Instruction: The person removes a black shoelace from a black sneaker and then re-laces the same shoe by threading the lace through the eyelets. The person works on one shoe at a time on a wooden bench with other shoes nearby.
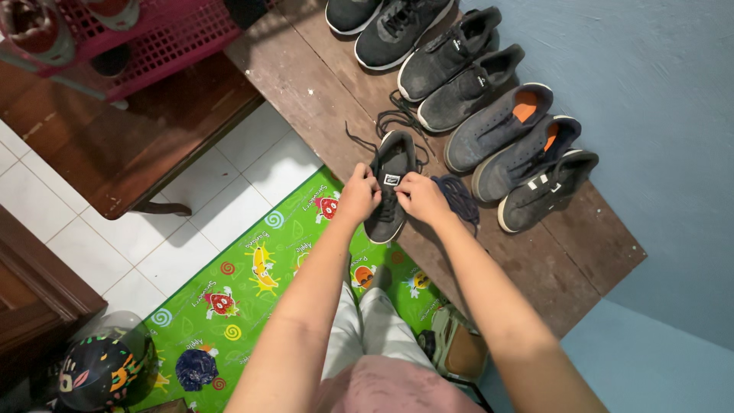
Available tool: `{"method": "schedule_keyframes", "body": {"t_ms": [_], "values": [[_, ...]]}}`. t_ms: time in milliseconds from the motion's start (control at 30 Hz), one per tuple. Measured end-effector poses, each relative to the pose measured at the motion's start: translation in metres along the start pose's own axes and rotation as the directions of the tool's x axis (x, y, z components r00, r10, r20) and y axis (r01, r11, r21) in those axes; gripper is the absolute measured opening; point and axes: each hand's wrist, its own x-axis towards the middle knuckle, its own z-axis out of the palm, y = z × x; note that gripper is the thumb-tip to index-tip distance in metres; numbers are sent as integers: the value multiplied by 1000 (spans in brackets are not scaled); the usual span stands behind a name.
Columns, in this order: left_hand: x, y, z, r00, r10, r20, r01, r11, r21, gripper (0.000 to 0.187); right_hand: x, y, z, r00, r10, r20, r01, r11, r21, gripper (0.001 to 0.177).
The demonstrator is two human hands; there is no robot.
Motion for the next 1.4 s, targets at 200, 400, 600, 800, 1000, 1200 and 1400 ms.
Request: {"method": "schedule_keyframes", "body": {"t_ms": [200,400,600,800,1000,1200,1400], "values": [[-1,3,2,1000,-2,-28,2,1000,1,11,-6,10,12,998,55,-26,-53,997,63,11],[-1,0,10,999,5,-36,-3,999,44,8,-8,27,33,991,90,-95,-73,983,169,17],[0,-1,13,1000,2,11,-3,991,135,6,-6,30,48,991,98,-92,-86,988,126,19],[1,-3,16,999,7,32,-13,982,189,3,-8,19,44,995,-55,-85,49,996,-70,10],[1,-11,30,997,-82,-10,82,984,157,7,4,20,49,993,119,17,-113,974,-198,6],[-3,-14,29,998,-54,-11,55,986,157,5,5,23,59,959,282,-1,-277,941,-195,8],[-3,-9,26,998,-64,-23,67,979,190,8,2,23,69,937,342,-69,-348,927,-137,10]]}}
